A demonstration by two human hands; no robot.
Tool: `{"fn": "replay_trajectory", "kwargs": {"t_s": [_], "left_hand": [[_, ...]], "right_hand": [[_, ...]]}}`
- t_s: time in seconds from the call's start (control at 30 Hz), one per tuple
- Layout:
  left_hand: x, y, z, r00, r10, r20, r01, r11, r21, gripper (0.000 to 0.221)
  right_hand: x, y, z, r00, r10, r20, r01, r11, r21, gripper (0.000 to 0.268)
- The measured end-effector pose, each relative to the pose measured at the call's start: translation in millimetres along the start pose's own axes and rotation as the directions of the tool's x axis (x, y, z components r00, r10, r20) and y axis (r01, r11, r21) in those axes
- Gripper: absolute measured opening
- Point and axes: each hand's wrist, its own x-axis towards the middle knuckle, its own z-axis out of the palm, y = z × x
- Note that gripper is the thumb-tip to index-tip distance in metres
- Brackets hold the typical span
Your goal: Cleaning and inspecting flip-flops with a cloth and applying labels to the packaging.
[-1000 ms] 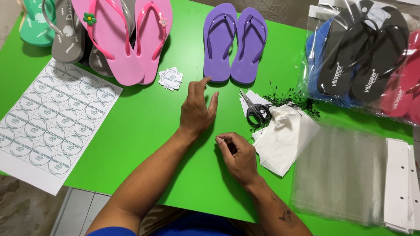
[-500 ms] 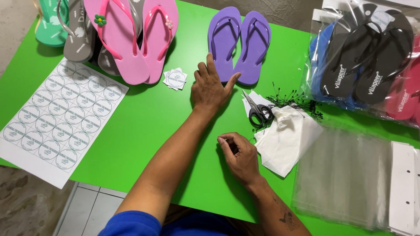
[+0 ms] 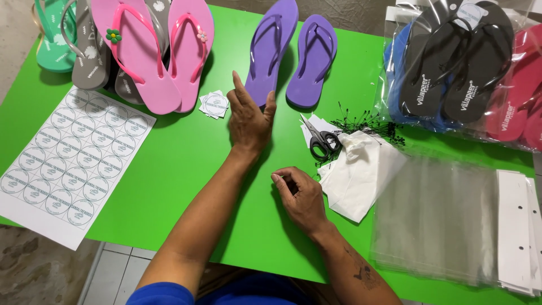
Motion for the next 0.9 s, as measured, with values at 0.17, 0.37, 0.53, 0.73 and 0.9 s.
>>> {"fn": "replay_trajectory", "kwargs": {"t_s": [0.17,0.37,0.53,0.73,0.9], "left_hand": [[-25.3,15.3,-48.9,0.994,0.075,0.084,-0.051,0.966,-0.252,0.087],[-81.3,17.7,-75.3,0.853,0.500,0.150,-0.455,0.852,-0.258,0.103],[-93.0,4.3,-77.3,0.795,0.585,0.162,-0.495,0.779,-0.384,0.099],[-37.5,4.2,-96.1,0.836,0.019,0.549,0.507,0.356,-0.785,0.058],[-26.2,12.4,-104.8,0.686,-0.161,0.710,0.723,0.038,-0.690,0.026]], "right_hand": [[2.8,-8.7,-10.5,0.991,0.125,-0.057,-0.108,0.963,0.247,0.049],[9.4,6.0,-18.6,0.995,-0.007,-0.103,0.058,0.866,0.497,0.093],[3.5,-18.9,-20.4,0.959,0.212,-0.188,-0.106,0.885,0.454,0.019],[3.7,-40.3,-10.1,0.936,0.198,0.292,-0.329,0.788,0.520,0.016],[9.7,-57.0,-11.7,0.890,0.236,0.390,-0.409,0.791,0.455,0.020]]}}
